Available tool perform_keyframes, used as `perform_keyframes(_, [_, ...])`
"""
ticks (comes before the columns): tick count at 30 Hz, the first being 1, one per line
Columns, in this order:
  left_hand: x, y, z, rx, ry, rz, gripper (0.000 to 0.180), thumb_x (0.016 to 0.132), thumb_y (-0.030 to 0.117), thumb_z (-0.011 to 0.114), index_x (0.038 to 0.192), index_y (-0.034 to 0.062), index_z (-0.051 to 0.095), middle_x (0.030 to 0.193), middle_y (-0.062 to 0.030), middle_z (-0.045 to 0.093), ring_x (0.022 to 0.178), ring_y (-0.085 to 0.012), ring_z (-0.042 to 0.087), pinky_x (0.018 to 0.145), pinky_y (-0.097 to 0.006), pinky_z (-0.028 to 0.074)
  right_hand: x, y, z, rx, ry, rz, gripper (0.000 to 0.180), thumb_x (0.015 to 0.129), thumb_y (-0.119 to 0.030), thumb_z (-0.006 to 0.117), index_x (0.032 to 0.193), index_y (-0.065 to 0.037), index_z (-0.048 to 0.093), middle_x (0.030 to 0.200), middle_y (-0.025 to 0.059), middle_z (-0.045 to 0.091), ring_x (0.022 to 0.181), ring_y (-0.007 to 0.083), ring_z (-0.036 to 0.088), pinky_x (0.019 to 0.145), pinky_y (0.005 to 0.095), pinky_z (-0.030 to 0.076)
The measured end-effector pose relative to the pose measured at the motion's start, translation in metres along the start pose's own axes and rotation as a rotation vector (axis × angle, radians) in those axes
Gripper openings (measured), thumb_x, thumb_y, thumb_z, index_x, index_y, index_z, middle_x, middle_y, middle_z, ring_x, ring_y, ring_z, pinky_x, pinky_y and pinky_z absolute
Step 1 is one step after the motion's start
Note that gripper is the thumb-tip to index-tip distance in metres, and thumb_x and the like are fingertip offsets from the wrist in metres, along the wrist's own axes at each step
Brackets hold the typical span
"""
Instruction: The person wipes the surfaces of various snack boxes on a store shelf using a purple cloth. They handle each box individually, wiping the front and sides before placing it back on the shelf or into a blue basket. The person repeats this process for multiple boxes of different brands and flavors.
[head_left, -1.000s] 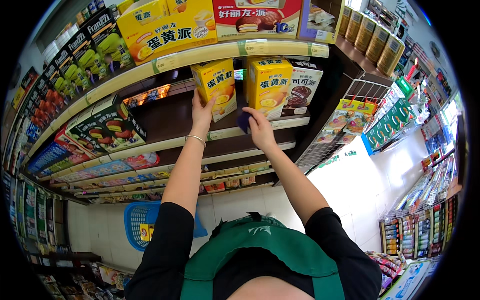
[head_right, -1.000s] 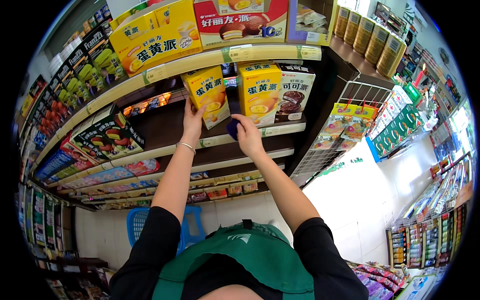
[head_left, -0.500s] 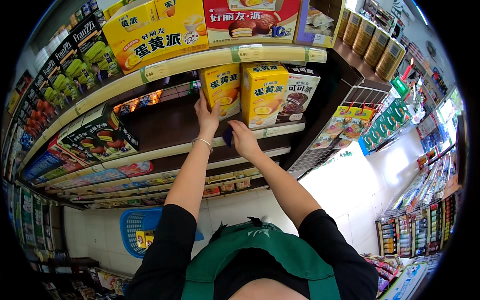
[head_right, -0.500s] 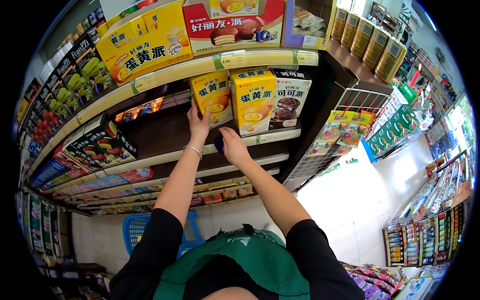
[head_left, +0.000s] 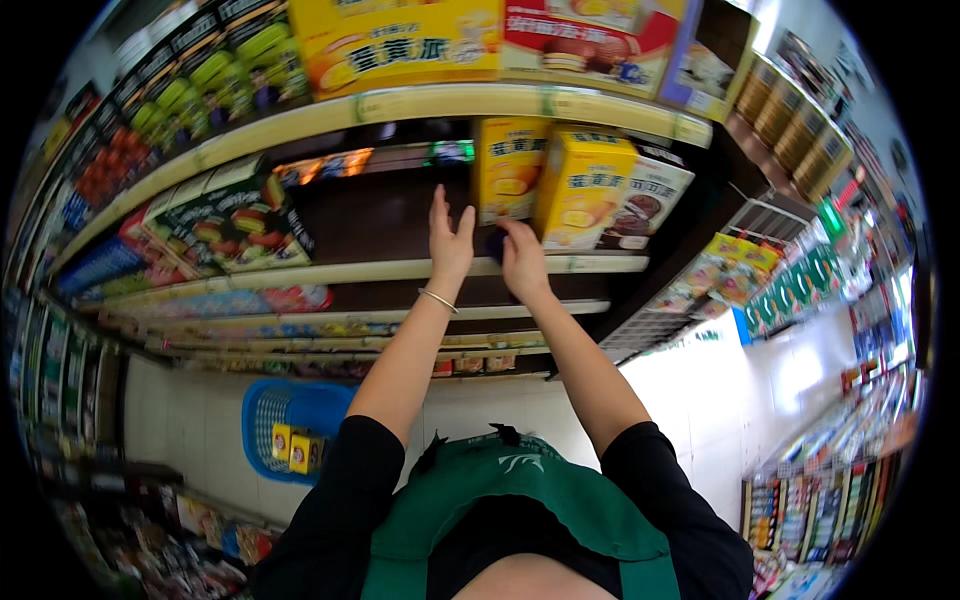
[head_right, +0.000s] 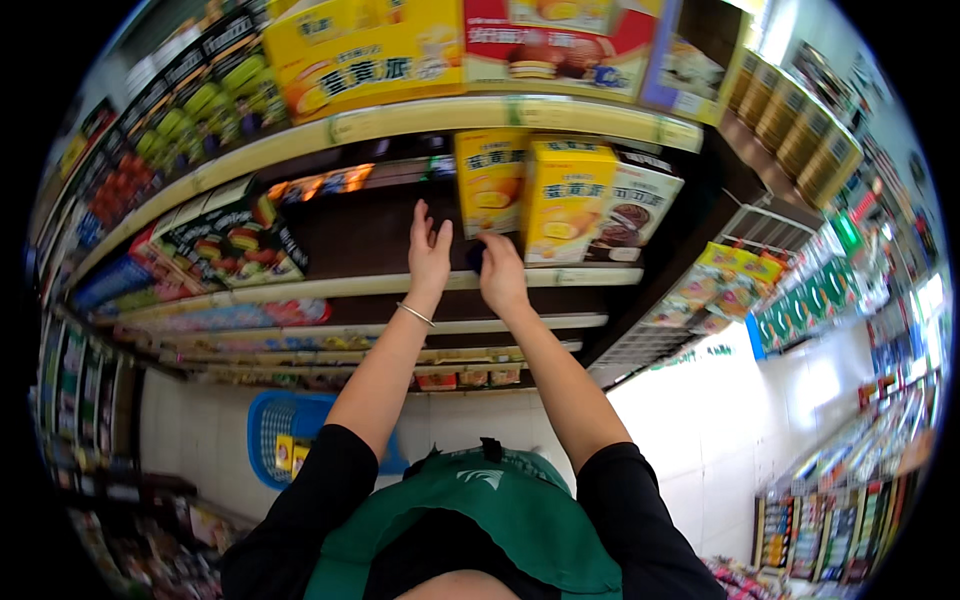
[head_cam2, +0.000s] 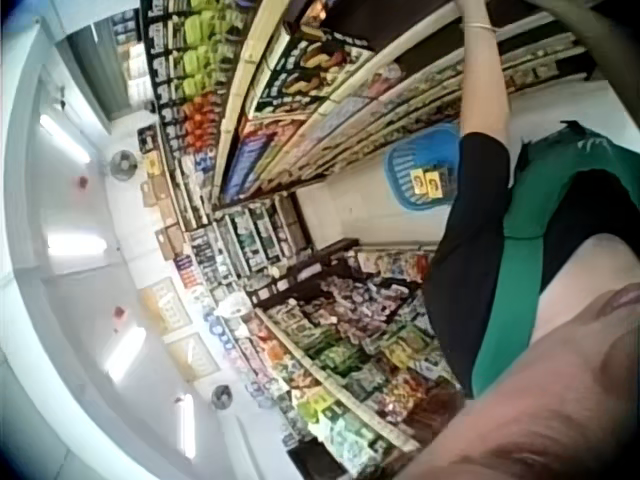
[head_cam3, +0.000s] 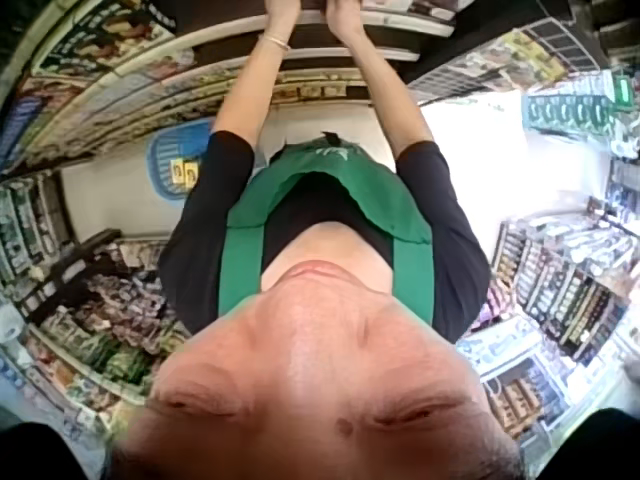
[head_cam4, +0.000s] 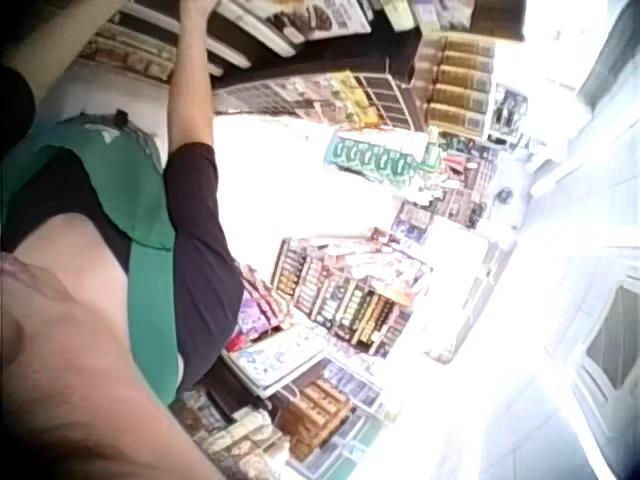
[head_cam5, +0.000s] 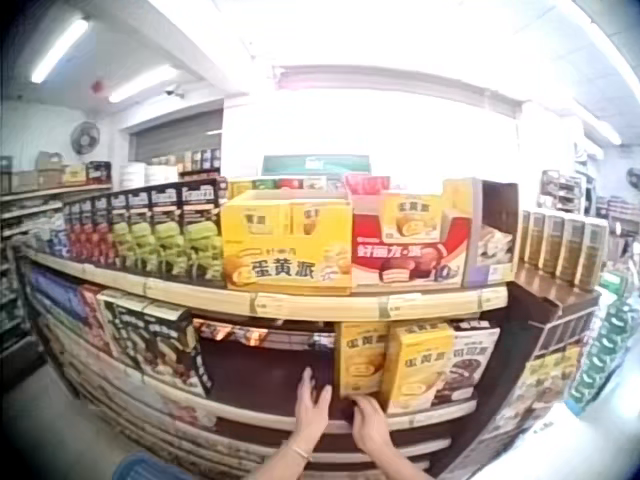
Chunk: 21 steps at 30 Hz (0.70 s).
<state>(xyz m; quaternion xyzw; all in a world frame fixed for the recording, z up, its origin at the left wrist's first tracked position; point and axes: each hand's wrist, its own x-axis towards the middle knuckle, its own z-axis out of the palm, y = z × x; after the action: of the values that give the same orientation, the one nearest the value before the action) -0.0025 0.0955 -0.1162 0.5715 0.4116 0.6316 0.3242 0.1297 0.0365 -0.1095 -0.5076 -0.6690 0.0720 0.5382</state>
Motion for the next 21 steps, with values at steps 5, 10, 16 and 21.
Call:
perform_keyframes(5, [-0.015, 0.021, -0.096, 0.025, 0.085, 0.061, 0.056, 0.099, 0.023, 0.058, 0.147, 0.0046, 0.036, 0.146, -0.0166, 0.04, 0.133, -0.0287, 0.044, 0.109, -0.038, 0.038, 0.018, -0.047, 0.058, 0.148, -0.067, 0.0, 0.025, 0.095, -0.003, 0.048, 0.116, -0.002, 0.061, 0.113, 0.0197, 0.062, 0.105, 0.039, 0.06, 0.091, 0.0401, 0.048])
perform_keyframes(10, [-0.014, 0.033, -0.208, 0.091, 0.283, 0.044, 0.049, 0.101, 0.022, 0.055, 0.143, 0.0015, 0.041, 0.142, -0.0154, 0.047, 0.132, -0.0263, 0.047, 0.106, -0.037, 0.044, 0.037, -0.099, 0.148, 0.25, -0.111, 0.03, 0.026, 0.094, -0.026, 0.059, 0.107, -0.005, 0.068, 0.109, 0.02, 0.062, 0.1, 0.0378, 0.061, 0.089, 0.0411, 0.048])
perform_keyframes(16, [-0.012, 0.054, -0.3, 0.152, 0.357, -0.107, 0.05, 0.101, 0.025, 0.055, 0.143, 0.0006, 0.041, 0.142, -0.0179, 0.048, 0.13, -0.0261, 0.049, 0.104, -0.036, 0.045, 0.062, -0.15, 0.232, 0.295, -0.202, 0.053, 0.071, 0.084, -0.044, 0.073, 0.133, 0.002, 0.053, 0.132, 0.0231, 0.057, 0.124, 0.0347, 0.054, 0.103, 0.038, 0.043])
perform_keyframes(21, [-0.009, 0.044, -0.347, 0.125, 0.375, -0.089, 0.048, 0.101, 0.025, 0.055, 0.142, 0.0025, 0.045, 0.136, -0.0134, 0.055, 0.127, -0.0234, 0.051, 0.105, -0.037, 0.042, 0.077, -0.183, 0.266, 0.37, -0.38, 0.13, 0.102, 0.073, -0.047, 0.082, 0.148, 0.003, 0.034, 0.136, 0.0244, 0.055, 0.127, 0.0315, 0.053, 0.105, 0.0359, 0.041])
